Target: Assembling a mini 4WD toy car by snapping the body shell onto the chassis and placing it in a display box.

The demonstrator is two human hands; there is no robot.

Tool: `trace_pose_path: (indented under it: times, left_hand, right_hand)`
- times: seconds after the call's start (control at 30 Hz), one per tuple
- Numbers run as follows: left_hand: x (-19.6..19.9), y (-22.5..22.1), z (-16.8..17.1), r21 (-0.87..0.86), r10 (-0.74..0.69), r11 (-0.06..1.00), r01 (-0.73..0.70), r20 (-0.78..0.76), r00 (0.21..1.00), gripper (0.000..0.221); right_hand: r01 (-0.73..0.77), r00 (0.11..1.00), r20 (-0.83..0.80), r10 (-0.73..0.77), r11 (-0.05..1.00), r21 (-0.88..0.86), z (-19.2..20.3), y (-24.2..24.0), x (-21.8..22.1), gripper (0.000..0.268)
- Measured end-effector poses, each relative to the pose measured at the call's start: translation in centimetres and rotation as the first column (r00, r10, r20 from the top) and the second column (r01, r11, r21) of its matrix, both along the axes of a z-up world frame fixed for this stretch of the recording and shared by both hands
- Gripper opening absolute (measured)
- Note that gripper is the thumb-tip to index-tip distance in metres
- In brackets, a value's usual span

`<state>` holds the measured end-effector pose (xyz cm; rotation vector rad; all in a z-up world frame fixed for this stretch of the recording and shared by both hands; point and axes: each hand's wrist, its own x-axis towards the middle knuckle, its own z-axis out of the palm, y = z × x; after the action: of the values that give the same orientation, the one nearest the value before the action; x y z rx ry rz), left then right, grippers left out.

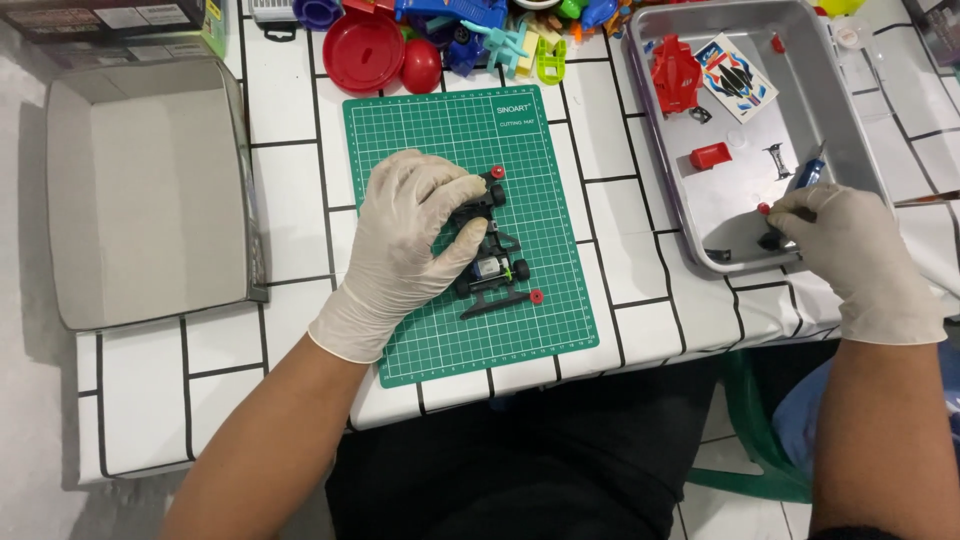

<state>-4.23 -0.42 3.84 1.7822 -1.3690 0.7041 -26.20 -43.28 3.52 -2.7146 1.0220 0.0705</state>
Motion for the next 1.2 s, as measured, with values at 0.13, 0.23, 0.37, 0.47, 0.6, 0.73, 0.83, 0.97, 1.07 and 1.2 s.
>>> trace_pose_path:
  times: [0.13, 0.23, 0.37, 0.47, 0.6, 0.73, 0.83, 0.97, 1.07, 1.2]
  left_hand:
    - [-0.3, -0.2, 0.6, -0.002, -0.047, 0.999, 0.047, 0.002, 0.999, 0.02]
    - [-0.8, -0.4, 0.7, 0.037, -0.184, 0.982, 0.185, -0.031, 0.982, 0.034]
    - [-1.4, -0.6, -0.6, 0.28, -0.27, 0.911, 0.302, -0.147, 0.951, 0.052]
    - [-1.5, -0.8, -1.4, 0.388, -0.261, 0.866, 0.315, -0.185, 0.947, 0.071]
    - [-1.7, -1.2, -1.8, 0.47, -0.243, 0.823, 0.32, -0.218, 0.945, 0.076]
    - [-1.9, -1.5, -2.7, 0.51, -0.236, 0.808, 0.296, -0.181, 0.955, 0.075]
    - [-2.2, -1.8, -3.5, 0.571, -0.144, 0.796, 0.199, -0.14, 0.98, 0.069]
    - [-2.1, -1.9, -3.8, 0.573, -0.143, 0.796, 0.197, -0.139, 0.98, 0.062]
    - [-2.0, -2.1, -4.1, 0.566, -0.145, 0.802, 0.191, -0.127, 0.981, 0.06]
    - [-2.1, -2.3, -4.8, 0.559, -0.144, 0.809, 0.182, -0.111, 0.983, 0.059]
  right_hand:
    - [-0.093, 0.961, 0.27, 0.068, 0.992, 0.081, 3.1, 4.9, -0.2, 0.01]
    - [-0.17, 0.821, 0.569, -0.033, 0.939, 0.3, 3.1, 7.6, -0.7, 0.013]
    - [-0.388, 0.732, 0.679, 0.051, 0.851, 0.354, 3.0, 11.9, -0.5, 0.01]
    - [-0.451, 0.732, 0.675, 0.091, 0.807, 0.381, 3.0, 15.6, 0.3, 0.009]
    - [-0.674, 0.619, 0.671, 0.407, 0.714, 0.189, 1.4, 18.3, 1.4, 0.017]
    - [-0.728, 0.574, 0.537, 0.618, 0.685, -0.011, 1.3, 22.1, 3.1, 0.012]
    - [-0.62, 0.694, 0.559, 0.454, 0.772, 0.143, 0.5, 23.8, 4.0, 0.01]
    - [-0.636, 0.694, 0.498, 0.52, 0.767, 0.085, -0.2, 24.0, 4.6, 0.01]
    - [-0.644, 0.692, 0.492, 0.528, 0.76, 0.089, 0.1, 24.2, 4.8, 0.01]
    - [-0.668, 0.665, 0.492, 0.561, 0.742, 0.057, -0.9, 23.5, 4.8, 0.008]
